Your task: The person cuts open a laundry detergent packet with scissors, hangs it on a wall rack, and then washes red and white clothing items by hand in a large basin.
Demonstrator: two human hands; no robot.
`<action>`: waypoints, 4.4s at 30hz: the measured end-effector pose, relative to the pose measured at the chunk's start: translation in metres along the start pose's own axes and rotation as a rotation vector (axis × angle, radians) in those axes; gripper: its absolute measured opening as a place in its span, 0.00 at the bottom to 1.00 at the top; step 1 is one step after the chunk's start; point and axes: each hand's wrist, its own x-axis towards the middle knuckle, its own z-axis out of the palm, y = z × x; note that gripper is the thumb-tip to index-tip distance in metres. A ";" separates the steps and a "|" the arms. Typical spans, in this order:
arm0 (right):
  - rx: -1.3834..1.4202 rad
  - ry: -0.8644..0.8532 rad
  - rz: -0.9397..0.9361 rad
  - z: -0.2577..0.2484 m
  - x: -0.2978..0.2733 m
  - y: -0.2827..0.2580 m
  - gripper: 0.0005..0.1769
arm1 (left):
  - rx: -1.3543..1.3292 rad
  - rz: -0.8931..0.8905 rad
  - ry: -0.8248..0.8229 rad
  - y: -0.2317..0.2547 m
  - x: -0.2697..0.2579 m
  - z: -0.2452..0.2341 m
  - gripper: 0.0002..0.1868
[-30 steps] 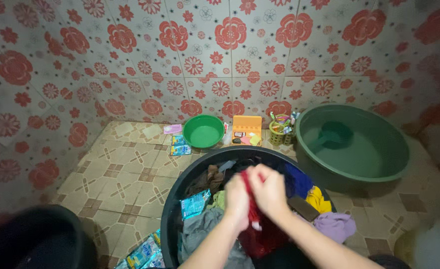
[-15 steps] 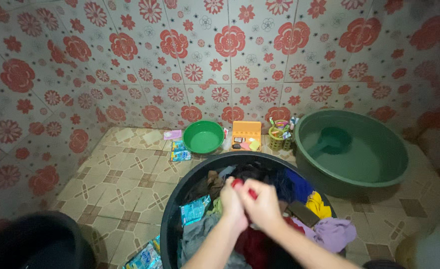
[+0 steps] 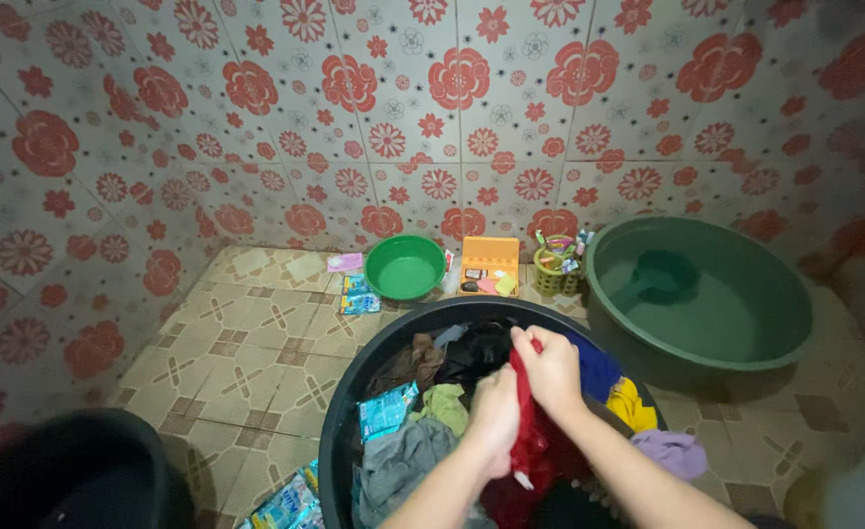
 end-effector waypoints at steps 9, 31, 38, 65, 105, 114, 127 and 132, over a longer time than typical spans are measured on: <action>0.089 -0.010 -0.163 0.000 -0.009 -0.010 0.15 | -0.104 -0.090 -0.032 0.019 -0.021 0.005 0.18; 0.061 -0.040 -0.180 0.006 -0.022 0.009 0.20 | -0.110 -0.141 -0.019 0.001 0.004 -0.002 0.22; 0.122 -0.041 -0.124 0.026 -0.051 0.014 0.21 | -0.111 0.070 0.012 0.011 0.014 -0.021 0.19; -0.087 -0.336 -0.326 -0.065 0.041 0.035 0.15 | 0.747 0.657 0.058 0.080 0.029 -0.070 0.10; 0.016 -0.172 -0.349 0.017 -0.042 -0.005 0.18 | -0.124 0.191 0.058 0.034 -0.005 -0.015 0.22; 0.062 -0.164 -0.371 0.010 -0.053 -0.022 0.14 | -0.122 0.136 0.013 0.018 -0.003 -0.009 0.17; 0.139 -0.140 -0.378 0.007 -0.043 -0.030 0.13 | -0.197 0.127 0.007 0.030 0.005 -0.007 0.19; -0.067 0.033 -0.159 -0.010 0.006 -0.022 0.19 | 0.232 0.146 0.069 0.023 -0.014 0.004 0.17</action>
